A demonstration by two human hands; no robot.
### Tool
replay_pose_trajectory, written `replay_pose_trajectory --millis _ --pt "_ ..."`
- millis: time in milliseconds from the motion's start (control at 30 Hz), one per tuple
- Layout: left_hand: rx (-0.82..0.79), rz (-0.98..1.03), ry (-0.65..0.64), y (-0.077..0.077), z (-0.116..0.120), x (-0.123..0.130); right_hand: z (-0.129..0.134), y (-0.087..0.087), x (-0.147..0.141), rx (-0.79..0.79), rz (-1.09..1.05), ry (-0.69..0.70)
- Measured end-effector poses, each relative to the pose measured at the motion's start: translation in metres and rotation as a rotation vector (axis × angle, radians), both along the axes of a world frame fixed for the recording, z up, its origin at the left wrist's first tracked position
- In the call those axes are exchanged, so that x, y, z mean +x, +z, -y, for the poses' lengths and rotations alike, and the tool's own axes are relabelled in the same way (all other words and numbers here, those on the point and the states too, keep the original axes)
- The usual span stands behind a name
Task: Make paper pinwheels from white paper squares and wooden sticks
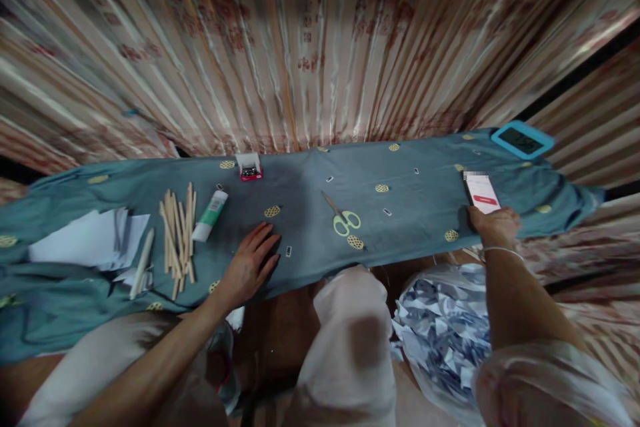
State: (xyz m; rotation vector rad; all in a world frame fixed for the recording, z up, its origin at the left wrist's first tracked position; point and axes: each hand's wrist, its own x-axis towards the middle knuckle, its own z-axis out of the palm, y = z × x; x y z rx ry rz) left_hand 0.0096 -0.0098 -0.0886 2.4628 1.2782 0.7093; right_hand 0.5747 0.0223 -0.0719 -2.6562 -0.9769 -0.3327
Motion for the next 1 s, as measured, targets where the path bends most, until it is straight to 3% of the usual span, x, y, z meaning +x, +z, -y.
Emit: replay_pose_trajectory --millis 33,67,133,233,333,500,667,833,933,1000 --pt "-0.01 0.011 0.001 0.001 0.001 0.0 0.0 0.002 -0.005 0.014 -0.062 -0.136" --pt "-0.019 0.025 0.003 0.002 0.001 0.0 0.0 0.004 -0.01 0.045 -0.101 -0.187" --pt "-0.025 0.045 0.007 0.004 0.003 0.001 -0.002 0.009 -0.025 0.128 -0.14 -0.168" --pt "-0.021 0.043 0.015 0.009 0.004 -0.002 -0.006 0.018 -0.058 0.214 -0.127 0.057" --pt "-0.021 0.037 0.046 0.016 0.005 -0.008 -0.011 0.027 -0.109 0.28 -0.175 0.221" --pt "-0.006 0.1 0.126 0.024 0.005 -0.02 -0.017 0.039 -0.222 0.432 -0.406 0.55" --pt "0.008 0.193 0.201 0.035 0.0 -0.027 -0.029 0.048 -0.334 0.392 -0.598 0.941" --pt "0.071 0.38 0.369 0.067 -0.013 -0.067 -0.022 0.041 -0.422 0.397 -0.704 1.153" --pt "0.086 0.579 0.515 0.094 -0.015 -0.103 -0.01 0.028 -0.446 0.37 -0.714 1.208" --pt "0.083 0.772 0.578 0.115 -0.003 -0.115 -0.006 0.019 -0.449 0.332 -0.697 1.214"
